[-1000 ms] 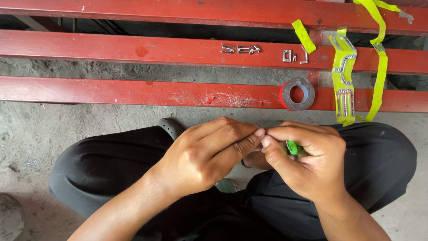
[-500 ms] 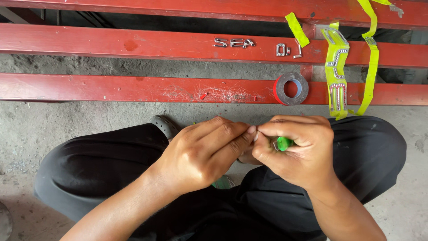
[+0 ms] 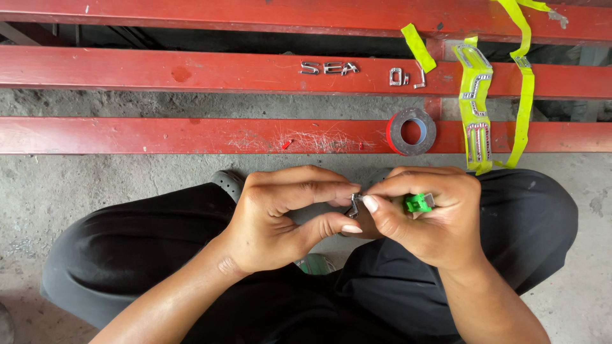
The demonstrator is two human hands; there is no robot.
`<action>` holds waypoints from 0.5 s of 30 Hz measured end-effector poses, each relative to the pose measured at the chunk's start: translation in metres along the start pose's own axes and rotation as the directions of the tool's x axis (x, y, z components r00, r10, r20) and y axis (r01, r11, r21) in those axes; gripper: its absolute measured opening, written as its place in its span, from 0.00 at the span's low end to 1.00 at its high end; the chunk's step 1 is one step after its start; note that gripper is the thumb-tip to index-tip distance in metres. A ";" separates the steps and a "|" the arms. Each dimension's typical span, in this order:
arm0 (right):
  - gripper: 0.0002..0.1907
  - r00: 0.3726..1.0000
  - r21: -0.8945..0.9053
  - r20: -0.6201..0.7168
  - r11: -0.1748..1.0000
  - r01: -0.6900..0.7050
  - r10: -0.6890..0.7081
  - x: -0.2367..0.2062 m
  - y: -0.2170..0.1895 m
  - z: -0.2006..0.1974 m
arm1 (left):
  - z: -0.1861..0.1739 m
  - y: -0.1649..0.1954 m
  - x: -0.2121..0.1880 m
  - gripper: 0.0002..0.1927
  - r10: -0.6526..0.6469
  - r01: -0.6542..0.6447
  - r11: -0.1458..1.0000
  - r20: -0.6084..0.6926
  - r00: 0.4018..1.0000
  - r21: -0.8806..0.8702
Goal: The person sits on the floor applying strips of red double-sided tape to the backs of chrome letter emblems, cutting the tape with a green utility knife and pressing the tape onto each letter. The finished letters are set on a red painted metal frame beside a roll of tape.
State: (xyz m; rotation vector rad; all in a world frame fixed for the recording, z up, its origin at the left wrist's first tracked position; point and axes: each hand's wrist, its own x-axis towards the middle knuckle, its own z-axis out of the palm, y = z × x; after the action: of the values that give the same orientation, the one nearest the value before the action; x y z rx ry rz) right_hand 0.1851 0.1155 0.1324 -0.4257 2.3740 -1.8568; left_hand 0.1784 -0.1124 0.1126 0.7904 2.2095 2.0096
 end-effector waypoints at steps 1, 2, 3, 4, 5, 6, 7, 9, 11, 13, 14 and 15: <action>0.04 1.000 0.009 -0.016 1.000 0.015 -0.015 0.003 -0.004 0.001 | -0.001 -0.001 0.000 0.17 -0.016 0.016 1.000 -0.002 1.000 -0.003; 0.05 0.999 0.017 -0.032 0.999 0.030 -0.029 0.005 -0.008 0.003 | -0.001 -0.001 0.001 0.17 -0.031 0.031 1.000 -0.003 1.000 -0.007; 0.06 0.998 0.023 -0.050 0.999 0.044 -0.043 0.007 -0.011 0.003 | -0.002 -0.002 0.001 0.17 -0.045 0.045 0.999 -0.002 0.999 -0.013; 0.07 0.997 -0.035 -0.048 0.997 0.065 -0.067 0.008 -0.011 0.003 | -0.003 -0.002 0.000 0.17 -0.071 0.071 0.997 -0.009 0.997 -0.008; 0.07 0.994 -0.108 -0.054 0.990 0.085 -0.091 0.008 -0.010 0.002 | -0.003 -0.001 0.000 0.16 -0.084 0.083 0.996 -0.008 0.996 -0.013; 0.08 0.992 -0.190 -0.059 0.977 0.101 -0.114 0.005 -0.006 -0.001 | -0.004 -0.001 -0.001 0.16 -0.092 0.092 0.995 -0.004 0.996 -0.026; 0.08 0.983 -0.149 -0.019 0.973 0.177 -0.181 0.001 0.001 -0.003 | -0.005 0.000 -0.003 0.15 -0.146 0.146 0.989 -0.006 0.989 0.012; 0.11 0.946 -0.148 0.012 0.935 0.323 -0.325 -0.011 0.018 -0.007 | -0.007 -0.001 -0.002 0.14 -0.220 0.217 0.974 0.030 0.975 0.066; 0.09 0.953 -0.049 0.129 0.958 0.282 -0.274 -0.023 0.036 -0.013 | -0.001 -0.006 0.012 0.14 -0.265 0.261 0.962 0.042 0.963 0.074; 0.07 0.971 -0.017 0.130 0.978 0.207 -0.203 -0.027 0.051 -0.012 | 0.040 -0.011 0.062 0.14 -0.305 0.299 0.952 0.081 0.949 0.069; 0.07 0.969 -0.049 0.105 0.972 0.230 -0.224 -0.026 0.059 -0.011 | 0.056 -0.008 0.078 0.14 -0.317 0.312 0.948 0.102 0.943 0.068; 0.08 0.965 -0.055 0.097 0.967 0.250 -0.244 -0.022 0.067 -0.007 | 0.064 -0.005 0.084 0.14 -0.340 0.334 0.940 0.115 0.933 0.070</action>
State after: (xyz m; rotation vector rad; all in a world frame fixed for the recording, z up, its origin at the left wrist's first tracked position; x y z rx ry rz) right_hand 0.1942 0.1426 0.0676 -0.8288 2.4226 -1.8116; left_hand 0.1281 -0.0202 0.1230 0.4823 2.1552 1.7028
